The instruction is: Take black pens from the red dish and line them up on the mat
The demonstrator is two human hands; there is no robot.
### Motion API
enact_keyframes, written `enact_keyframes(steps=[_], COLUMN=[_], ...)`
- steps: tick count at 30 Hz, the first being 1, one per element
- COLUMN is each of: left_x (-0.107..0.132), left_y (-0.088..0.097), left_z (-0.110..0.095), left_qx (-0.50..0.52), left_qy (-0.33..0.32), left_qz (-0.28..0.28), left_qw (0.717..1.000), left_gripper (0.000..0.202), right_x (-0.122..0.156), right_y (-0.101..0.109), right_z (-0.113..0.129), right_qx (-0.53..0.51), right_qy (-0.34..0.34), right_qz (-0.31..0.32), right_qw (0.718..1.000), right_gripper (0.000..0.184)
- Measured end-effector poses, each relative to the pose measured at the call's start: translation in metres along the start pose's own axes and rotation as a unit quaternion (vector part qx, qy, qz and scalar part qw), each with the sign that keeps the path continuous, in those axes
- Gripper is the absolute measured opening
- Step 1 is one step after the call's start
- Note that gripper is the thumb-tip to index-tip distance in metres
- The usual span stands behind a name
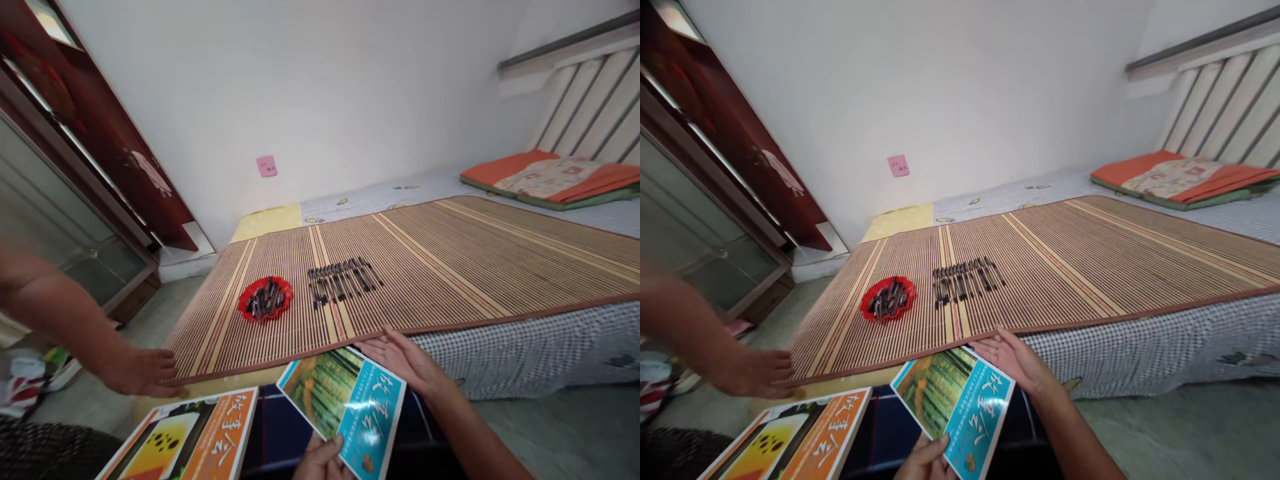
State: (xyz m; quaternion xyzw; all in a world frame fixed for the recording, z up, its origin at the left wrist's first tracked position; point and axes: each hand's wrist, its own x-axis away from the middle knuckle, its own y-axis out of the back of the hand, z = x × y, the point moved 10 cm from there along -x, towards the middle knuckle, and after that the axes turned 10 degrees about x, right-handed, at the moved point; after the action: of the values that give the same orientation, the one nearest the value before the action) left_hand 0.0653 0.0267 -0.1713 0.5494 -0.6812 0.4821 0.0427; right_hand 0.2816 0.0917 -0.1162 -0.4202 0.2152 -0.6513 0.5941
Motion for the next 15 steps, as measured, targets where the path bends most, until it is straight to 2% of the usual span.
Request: enact_keyframes(steps=[3,5,7,9,11,13,15], left_x=[-0.022,-0.032,-0.040,-0.049,-0.061,-0.075,-0.089], left_y=[0.002,0.004,-0.002,-0.019,-0.042,-0.065,-0.082], left_z=[0.000,-0.004,-0.010,-0.013,-0.012,-0.006,0.005], left_qx=[0.091,0.139,0.161,0.174,0.176,0.165,0.145], left_qy=[0.010,0.004,-0.014,-0.032,-0.041,-0.034,-0.012], left_qz=[-0.019,-0.042,-0.053,-0.039,-0.003,0.030,0.040], left_qw=[0.996,0.989,0.985,0.983,0.983,0.985,0.988], left_gripper=[0.069,0.069,0.065,0.061,0.056,0.049,0.040], right_x=[0.001,0.000,-0.002,-0.004,-0.006,-0.006,-0.005], right_y=[0.003,0.007,0.012,0.017,0.022,0.025,0.024], right_z=[0.007,0.009,0.004,-0.004,-0.012,-0.016,-0.015], right_qx=[0.038,0.056,0.062,0.057,0.050,0.054,0.069], right_qy=[-0.015,-0.005,0.006,0.012,0.015,0.019,0.028], right_qz=[0.009,-0.002,-0.021,-0.043,-0.064,-0.079,-0.084], right_qw=[0.999,0.998,0.998,0.997,0.997,0.995,0.994], right_gripper=[0.034,0.032,0.028,0.024,0.021,0.019,0.017])
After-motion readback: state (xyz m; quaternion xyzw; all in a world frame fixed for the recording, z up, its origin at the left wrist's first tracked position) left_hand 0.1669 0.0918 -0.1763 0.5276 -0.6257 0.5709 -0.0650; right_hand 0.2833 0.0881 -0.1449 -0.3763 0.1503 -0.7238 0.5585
